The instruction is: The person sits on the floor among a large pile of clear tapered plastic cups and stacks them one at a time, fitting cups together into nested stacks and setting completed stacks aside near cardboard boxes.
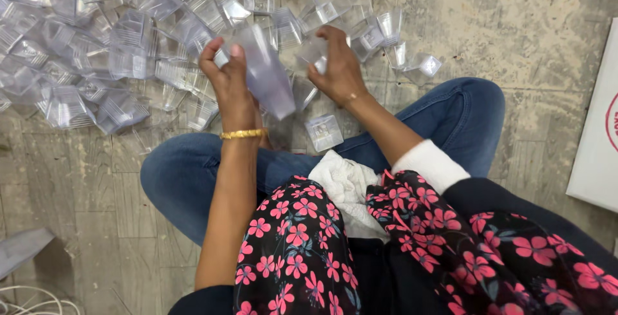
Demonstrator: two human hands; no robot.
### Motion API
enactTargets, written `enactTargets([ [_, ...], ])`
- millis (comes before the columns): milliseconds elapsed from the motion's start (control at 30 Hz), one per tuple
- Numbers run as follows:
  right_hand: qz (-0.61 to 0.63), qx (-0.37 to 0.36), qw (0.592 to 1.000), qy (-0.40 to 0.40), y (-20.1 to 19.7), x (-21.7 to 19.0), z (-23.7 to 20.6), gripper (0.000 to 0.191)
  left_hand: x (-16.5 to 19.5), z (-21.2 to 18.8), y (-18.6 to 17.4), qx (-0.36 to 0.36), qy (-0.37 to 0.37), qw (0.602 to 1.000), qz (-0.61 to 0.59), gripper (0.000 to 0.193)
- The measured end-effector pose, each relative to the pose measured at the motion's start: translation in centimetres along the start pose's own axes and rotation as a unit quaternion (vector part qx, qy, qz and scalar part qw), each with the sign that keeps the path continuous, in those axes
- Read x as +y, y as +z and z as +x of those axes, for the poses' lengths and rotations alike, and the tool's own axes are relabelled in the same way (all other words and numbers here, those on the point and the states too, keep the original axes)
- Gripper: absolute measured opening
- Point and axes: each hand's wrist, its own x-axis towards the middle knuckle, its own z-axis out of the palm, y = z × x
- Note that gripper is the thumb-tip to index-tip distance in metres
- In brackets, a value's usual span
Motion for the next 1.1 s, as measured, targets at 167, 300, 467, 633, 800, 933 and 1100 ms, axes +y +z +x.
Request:
enactTargets([
  [167, 0.091, -0.012, 0.995, -0.035, -5.0, -6.5, -3.8, 0.088, 2.3, 0.8, 1.2, 0.034, -0.004, 0.986, -0.164, 0.054],
  [300, 0.127, 0.024, 0.989, -0.073, -5.4, -10.2, -5.2, 0.097, 2.3, -0.5, 2.3, -0.02, -0.025, 0.988, -0.148, 0.061],
  [467, 0.106, 0.079, 0.989, -0.065, -6.1, -11.1, -5.4, 0.1, 1.7, -3.1, 2.6, -0.158, -0.039, 0.987, 0.005, 0.093],
  [633, 0.075, 0.078, 0.99, -0.085, -7.6, -10.6, -5.7, 0.107, 1.6, -4.0, 2.8, -0.249, 0.037, 0.967, 0.023, 0.123],
  [800, 0.115, 0.047, 0.99, -0.068, -7.8, -10.9, -6.4, 0.108, 2.2, -4.6, 2.4, -0.238, 0.028, 0.971, 0.025, 0.125],
  [933, 0.099, 0.037, 0.994, -0.034, -8.1, -10.3, -7.2, 0.105, 2.9, -4.9, 2.8, -0.207, 0.059, 0.976, 0.017, 0.124],
  [1100, 0.103, -0.019, 0.994, 0.033, -10.3, -9.6, -10.5, 0.055, 4.6, -3.5, 1.7, -0.114, -0.087, 0.971, -0.189, 0.115],
])
